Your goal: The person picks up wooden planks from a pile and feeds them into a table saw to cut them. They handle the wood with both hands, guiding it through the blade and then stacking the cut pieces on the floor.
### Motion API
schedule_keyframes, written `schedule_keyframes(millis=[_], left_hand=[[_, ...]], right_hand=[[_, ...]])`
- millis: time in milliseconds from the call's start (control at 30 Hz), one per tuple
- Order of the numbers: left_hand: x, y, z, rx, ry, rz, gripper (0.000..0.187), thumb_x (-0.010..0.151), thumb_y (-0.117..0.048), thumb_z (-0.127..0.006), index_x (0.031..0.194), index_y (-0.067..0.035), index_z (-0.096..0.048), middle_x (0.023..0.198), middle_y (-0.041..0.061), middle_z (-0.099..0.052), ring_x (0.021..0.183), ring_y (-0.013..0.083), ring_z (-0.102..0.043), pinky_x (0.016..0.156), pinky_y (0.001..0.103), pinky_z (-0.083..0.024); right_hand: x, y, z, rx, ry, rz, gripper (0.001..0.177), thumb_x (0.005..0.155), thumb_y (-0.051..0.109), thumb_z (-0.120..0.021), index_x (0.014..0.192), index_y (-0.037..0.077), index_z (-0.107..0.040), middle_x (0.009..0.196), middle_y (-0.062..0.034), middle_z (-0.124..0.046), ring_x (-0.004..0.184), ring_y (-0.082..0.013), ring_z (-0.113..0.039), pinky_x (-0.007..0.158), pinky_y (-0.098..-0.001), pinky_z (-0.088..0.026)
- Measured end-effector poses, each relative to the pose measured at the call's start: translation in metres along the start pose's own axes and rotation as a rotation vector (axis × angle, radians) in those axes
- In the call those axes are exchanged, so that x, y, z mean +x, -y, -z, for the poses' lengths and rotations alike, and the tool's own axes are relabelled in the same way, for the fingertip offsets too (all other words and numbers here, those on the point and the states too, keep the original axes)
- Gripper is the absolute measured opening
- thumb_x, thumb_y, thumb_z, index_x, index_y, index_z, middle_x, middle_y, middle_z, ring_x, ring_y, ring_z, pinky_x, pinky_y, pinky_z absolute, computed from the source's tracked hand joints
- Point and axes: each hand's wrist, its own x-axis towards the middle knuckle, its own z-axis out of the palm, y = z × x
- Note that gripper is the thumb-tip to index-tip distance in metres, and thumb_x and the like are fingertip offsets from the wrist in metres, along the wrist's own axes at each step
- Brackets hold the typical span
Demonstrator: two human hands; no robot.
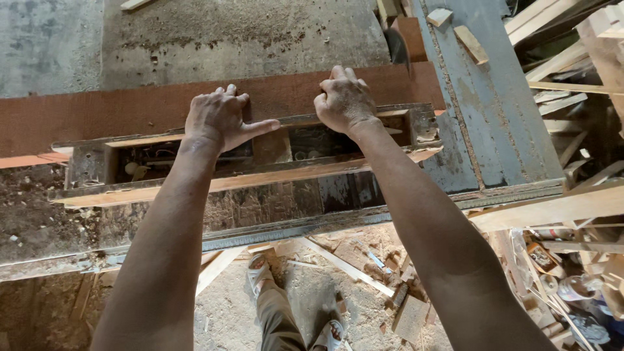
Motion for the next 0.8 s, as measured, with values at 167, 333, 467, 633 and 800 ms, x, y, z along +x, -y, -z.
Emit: schedule_keyframes(millis=[167,333,467,633,800], left_hand=[[-0.003,-0.001,0.007,-0.024,-0.007,-0.009,0.102,0.077,-0.100,-0.029,0.127,-0.022,-0.071,0.117,0.011,-0.069,0.101,0.0337,-0.069,0.077,0.050,-0.055],[-0.001,-0.002,0.003,0.007,-0.017,-0.001,0.104,0.074,-0.103,-0.030,0.125,-0.023,-0.073,0.116,0.009,-0.069,0.100,0.0328,-0.069,0.076,0.050,-0.056],[-0.003,-0.003,0.006,0.004,-0.012,0.001,0.103,0.073,-0.102,-0.030,0.124,-0.024,-0.073,0.117,0.009,-0.069,0.101,0.0325,-0.069,0.077,0.050,-0.056],[-0.011,-0.008,0.027,-0.097,-0.008,-0.018,0.095,0.080,-0.099,-0.032,0.096,-0.013,-0.070,0.102,0.010,-0.066,0.089,0.0320,-0.067,0.077,0.049,-0.052],[-0.009,-0.007,0.023,-0.087,-0.035,-0.030,0.093,0.080,-0.099,-0.034,0.092,-0.014,-0.069,0.099,0.011,-0.065,0.087,0.0328,-0.066,0.074,0.049,-0.052]], right_hand=[[-0.001,0.001,0.000,-0.010,-0.001,-0.011,0.033,0.082,0.032,-0.049,0.094,0.016,-0.076,0.101,-0.0068,-0.055,0.107,-0.0275,-0.055,0.087,-0.0439,-0.050],[-0.001,0.000,0.003,-0.022,0.010,0.002,0.032,0.083,0.032,-0.049,0.095,0.016,-0.075,0.102,-0.0078,-0.056,0.107,-0.0285,-0.056,0.088,-0.0450,-0.051],[-0.001,0.000,0.002,-0.005,0.004,0.000,0.033,0.082,0.031,-0.049,0.095,0.016,-0.076,0.101,-0.0082,-0.056,0.107,-0.0294,-0.055,0.088,-0.0454,-0.050],[-0.003,-0.003,0.001,0.082,0.027,0.065,0.039,0.093,0.026,-0.043,0.108,0.005,-0.072,0.115,-0.0136,-0.056,0.108,-0.0345,-0.051,0.092,-0.0563,-0.045],[-0.003,-0.004,-0.001,0.078,0.015,0.072,0.038,0.092,0.025,-0.043,0.106,0.004,-0.072,0.115,-0.0138,-0.056,0.107,-0.0347,-0.051,0.092,-0.0569,-0.044]])
